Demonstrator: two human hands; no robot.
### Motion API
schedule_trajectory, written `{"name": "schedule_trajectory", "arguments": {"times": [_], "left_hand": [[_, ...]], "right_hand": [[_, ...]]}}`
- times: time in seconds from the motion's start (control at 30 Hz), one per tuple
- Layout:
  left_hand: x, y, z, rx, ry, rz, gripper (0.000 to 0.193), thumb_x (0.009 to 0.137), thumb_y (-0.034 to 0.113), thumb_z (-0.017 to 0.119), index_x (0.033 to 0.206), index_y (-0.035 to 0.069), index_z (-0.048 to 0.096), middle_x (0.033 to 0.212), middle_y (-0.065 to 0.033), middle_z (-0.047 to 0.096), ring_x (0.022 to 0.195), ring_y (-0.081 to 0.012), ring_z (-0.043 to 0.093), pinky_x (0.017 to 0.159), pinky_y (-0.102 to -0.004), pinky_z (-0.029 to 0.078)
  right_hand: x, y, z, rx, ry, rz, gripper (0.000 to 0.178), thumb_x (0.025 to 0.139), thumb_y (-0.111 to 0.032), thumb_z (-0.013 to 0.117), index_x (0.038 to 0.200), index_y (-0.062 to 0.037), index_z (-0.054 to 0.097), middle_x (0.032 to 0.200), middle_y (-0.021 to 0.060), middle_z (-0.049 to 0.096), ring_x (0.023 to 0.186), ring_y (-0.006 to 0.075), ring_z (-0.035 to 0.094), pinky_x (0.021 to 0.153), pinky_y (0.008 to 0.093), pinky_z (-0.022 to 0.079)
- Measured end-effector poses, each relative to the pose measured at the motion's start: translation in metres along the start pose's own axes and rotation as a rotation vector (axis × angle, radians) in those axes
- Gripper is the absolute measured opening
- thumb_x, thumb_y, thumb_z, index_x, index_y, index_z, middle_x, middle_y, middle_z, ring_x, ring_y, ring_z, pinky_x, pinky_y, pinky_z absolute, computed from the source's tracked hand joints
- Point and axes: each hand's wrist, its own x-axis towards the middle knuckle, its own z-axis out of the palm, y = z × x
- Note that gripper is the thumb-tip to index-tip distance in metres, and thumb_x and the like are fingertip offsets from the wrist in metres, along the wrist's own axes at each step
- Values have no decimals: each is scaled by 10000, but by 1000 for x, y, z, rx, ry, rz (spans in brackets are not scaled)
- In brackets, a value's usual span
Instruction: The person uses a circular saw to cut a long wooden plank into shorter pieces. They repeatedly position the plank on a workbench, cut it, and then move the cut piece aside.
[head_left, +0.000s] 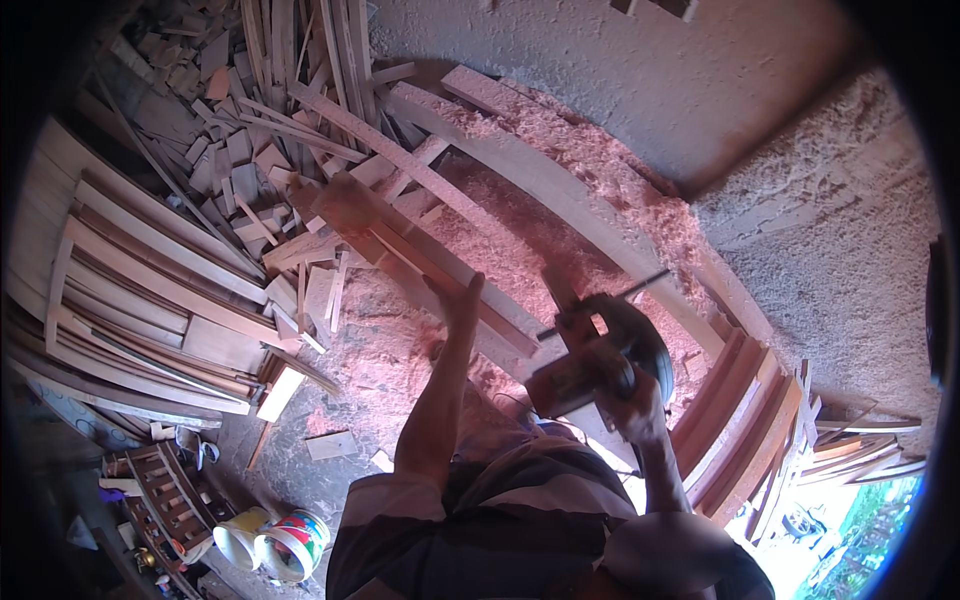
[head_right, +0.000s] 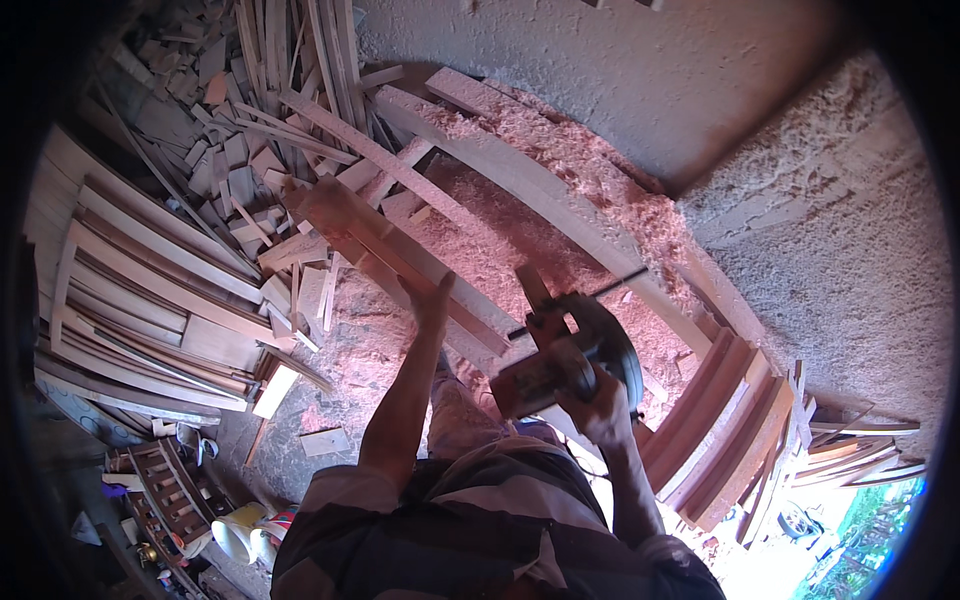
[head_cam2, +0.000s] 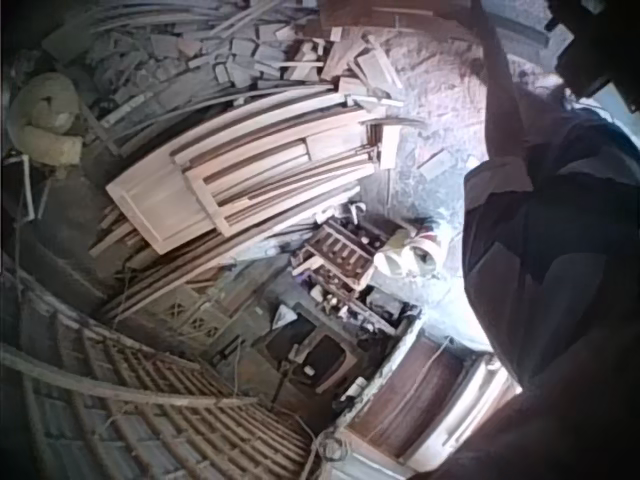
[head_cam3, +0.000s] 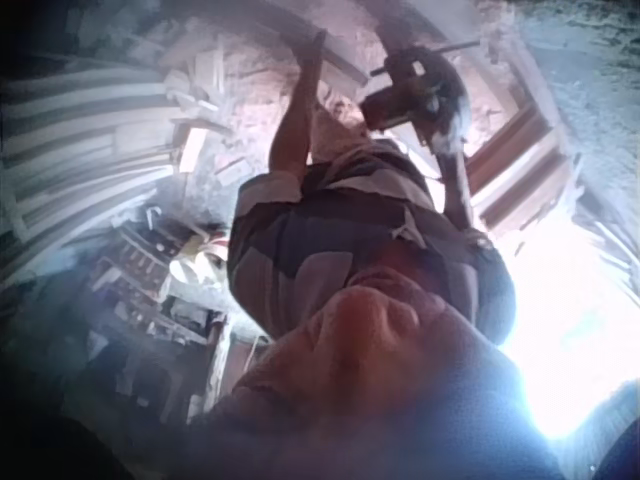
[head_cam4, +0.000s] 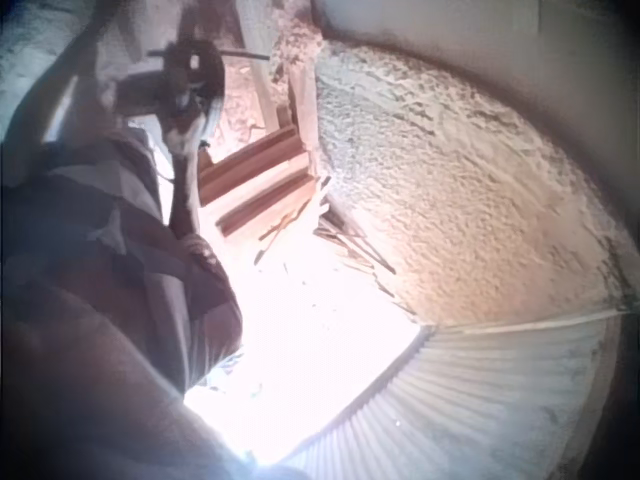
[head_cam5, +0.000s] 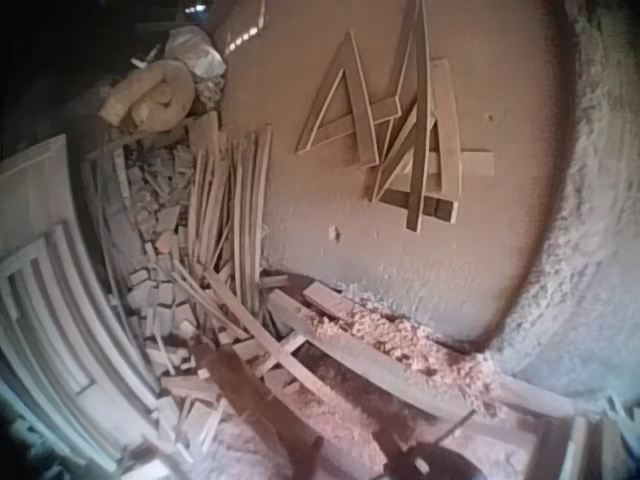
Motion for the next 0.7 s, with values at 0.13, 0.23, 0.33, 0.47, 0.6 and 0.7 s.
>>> {"name": "schedule_trajectory", "arguments": {"times": [0.13,0.23,0.33,0.47,0.6,0.7], "left_hand": [[-38,-25,26,-99,-15,-79,902,861,85,554,1573,-69,21,1511,-432,287,1409,-497,386,1205,-468,314],[-66,-52,6,-49,-30,30,806,878,81,563,1565,-47,161,1438,-365,435,1314,-460,496,1122,-459,405],[-65,-69,-43,-136,-504,-258,715,902,82,630,1542,4,320,1413,-288,512,1227,-372,600,1006,-438,509],[-73,-59,-48,383,-427,-78,935,824,311,780,1568,71,267,1532,-308,379,1366,-435,458,972,-558,503],[-117,-38,-9,776,-206,57,1087,764,433,820,1609,109,218,1588,-341,227,1427,-545,289,1143,-597,325],[-118,-35,-8,835,-304,139,1126,749,426,817,1629,136,176,1605,-337,172,1467,-552,200,1215,-615,190]], "right_hand": [[-53,43,-25,38,80,54,406,747,-208,799,1069,14,690,809,131,693,734,207,638,708,385,518],[-79,56,-45,169,31,159,393,756,-170,762,1104,3,705,810,79,702,712,149,625,684,349,513],[-90,66,-53,180,21,256,417,756,-158,749,1138,2,708,832,71,709,721,141,626,689,340,517],[-93,78,-49,208,76,138,435,751,-157,751,1153,4,707,849,74,709,730,137,632,689,330,521],[-102,81,-53,155,67,235,441,747,-153,747,1156,3,707,868,75,715,738,135,639,693,326,524],[-105,79,-57,170,43,296,452,744,-147,741,1167,5,705,873,70,717,737,133,638,690,322,523]]}}
